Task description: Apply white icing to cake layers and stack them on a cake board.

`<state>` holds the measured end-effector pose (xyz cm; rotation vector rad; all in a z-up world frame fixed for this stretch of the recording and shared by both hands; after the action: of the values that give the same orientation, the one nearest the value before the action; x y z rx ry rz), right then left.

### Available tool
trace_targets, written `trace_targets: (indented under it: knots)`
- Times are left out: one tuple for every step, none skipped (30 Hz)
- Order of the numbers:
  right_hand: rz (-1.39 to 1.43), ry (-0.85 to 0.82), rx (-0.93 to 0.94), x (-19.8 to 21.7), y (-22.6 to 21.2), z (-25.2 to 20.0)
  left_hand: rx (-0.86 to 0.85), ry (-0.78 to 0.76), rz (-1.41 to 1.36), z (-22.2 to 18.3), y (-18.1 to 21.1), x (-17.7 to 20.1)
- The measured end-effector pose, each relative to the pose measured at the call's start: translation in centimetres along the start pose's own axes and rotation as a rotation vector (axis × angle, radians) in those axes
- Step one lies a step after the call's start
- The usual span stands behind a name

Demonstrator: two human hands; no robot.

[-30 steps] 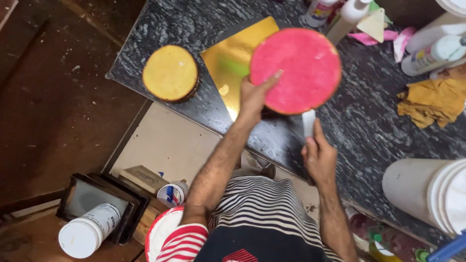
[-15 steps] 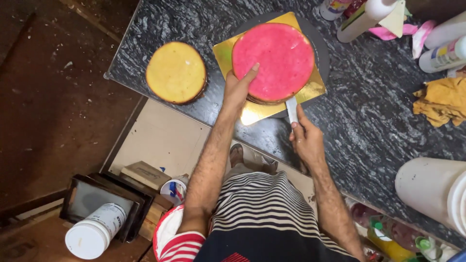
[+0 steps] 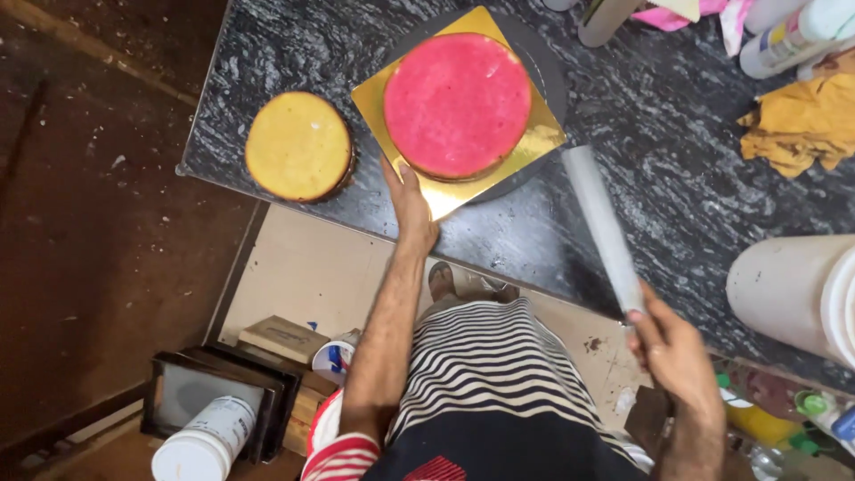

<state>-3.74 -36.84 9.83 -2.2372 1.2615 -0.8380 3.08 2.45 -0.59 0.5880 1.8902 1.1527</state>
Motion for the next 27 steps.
trace_targets:
  knots:
    - [0.042, 0.058, 0.091, 1.2, 1.7, -0.3, -0.026, 0.011, -0.097, 0.3, 0.1, -1.0]
    - [0.054, 0.061, 0.089, 1.2, 1.9, -0.4, -0.024, 0.001, -0.088, 0.7, -0.2, -0.4]
    - [0.093, 0.122, 0.111, 1.2, 2.3, -0.7, -0.011, 0.047, 0.073, 0.8, -0.6, 0.5]
    - [0.131, 0.183, 0.132, 1.3, 2.7, -1.0, -0.001, 0.091, 0.236, 1.1, -1.0, 1.3]
    - [0.148, 0.194, 0.115, 0.7, 2.0, -1.6, 0.014, 0.074, 0.249, 0.4, -0.6, 1.3]
    - [0.17, 0.222, 0.139, 0.1, 1.1, -2.1, 0.019, 0.04, 0.179, 0.0, -0.3, 1.3]
    - [0.191, 0.25, 0.161, -0.4, 0.3, -2.5, 0.028, 0.009, 0.11, -0.5, 0.0, 1.3]
    - [0.206, 0.261, 0.141, -0.7, 1.3, -1.4, 0.047, -0.007, 0.122, -1.0, -0.1, 1.6]
    - [0.205, 0.249, 0.247, -1.1, 2.0, -0.4, 0.035, -0.083, 0.088, -1.4, 0.1, 1.9]
    - [0.204, 0.236, 0.352, -1.6, 2.6, 0.5, 0.024, -0.159, 0.052, -1.8, 0.3, 2.3]
    - [0.214, 0.243, 0.336, -2.6, 1.6, 1.3, 0.04, -0.168, 0.062, -2.2, 0.9, 1.9]
    - [0.235, 0.253, 0.334, -3.5, 0.6, 2.1, 0.105, -0.175, 0.092, -2.5, 1.3, 1.6]
    - [0.253, 0.262, 0.336, -4.4, -0.6, 3.1, 0.164, -0.18, 0.12, -2.8, 1.8, 1.2]
    - [0.261, 0.268, 0.326, -5.0, -1.4, 4.0, 0.174, -0.187, 0.128, -2.7, 1.7, 1.2]
    - [0.28, 0.251, 0.366, -5.6, -2.5, 5.1, 0.202, -0.182, 0.074, -2.6, 1.5, 1.2]
    - [0.299, 0.235, 0.405, -6.3, -3.6, 6.1, 0.231, -0.175, 0.021, -2.5, 1.5, 1.3]
    - [0.299, 0.227, 0.41, -6.6, -4.2, 7.2, 0.224, -0.169, 0.022, -2.2, 1.3, 1.3]
    - [0.356, 0.2, 0.422, -7.1, -4.8, 8.1, 0.227, -0.172, -0.076, -2.0, 1.2, 1.4]
    - [0.413, 0.168, 0.435, -7.7, -5.5, 9.2, 0.225, -0.172, -0.175, -1.7, 1.2, 1.6]
    - [0.411, 0.156, 0.44, -8.0, -5.6, 9.9, 0.215, -0.164, -0.173, -1.5, 1.2, 1.5]
    - [0.432, 0.193, 0.461, -8.0, -5.7, 10.6, 0.281, -0.087, -0.193, -1.4, 0.8, 1.5]
    - [0.454, 0.229, 0.482, -8.1, -5.8, 11.3, 0.346, -0.011, -0.215, -1.3, 0.4, 1.6]
    - [0.445, 0.218, 0.486, -7.8, -5.8, 11.6, 0.338, -0.001, -0.222, -1.0, -0.7, 2.1]
    - [0.472, 0.22, 0.499, -7.6, -5.8, 11.9, 0.256, 0.001, -0.014, -0.6, -1.4, 2.9]
    - [0.496, 0.222, 0.512, -7.3, -5.7, 12.2, 0.176, 0.006, 0.19, -0.3, -2.3, 3.4]
    - [0.484, 0.21, 0.516, -7.0, -5.9, 11.9, 0.171, 0.019, 0.181, -0.7, -2.1, 3.3]
    - [0.495, 0.201, 0.538, -6.8, -6.1, 11.5, 0.147, 0.042, 0.294, -0.9, -1.8, 3.2]
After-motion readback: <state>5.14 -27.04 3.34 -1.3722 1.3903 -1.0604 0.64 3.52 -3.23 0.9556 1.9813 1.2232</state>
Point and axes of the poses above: each hand's wrist, its own z-axis towards the middle knuckle, its own x-axis out of the back of the hand, y = z × x, the point moved 3 cm from there along z, towards the middle knuckle, and after that the axes turned 7 degrees about -y, right-handed, at the moved point
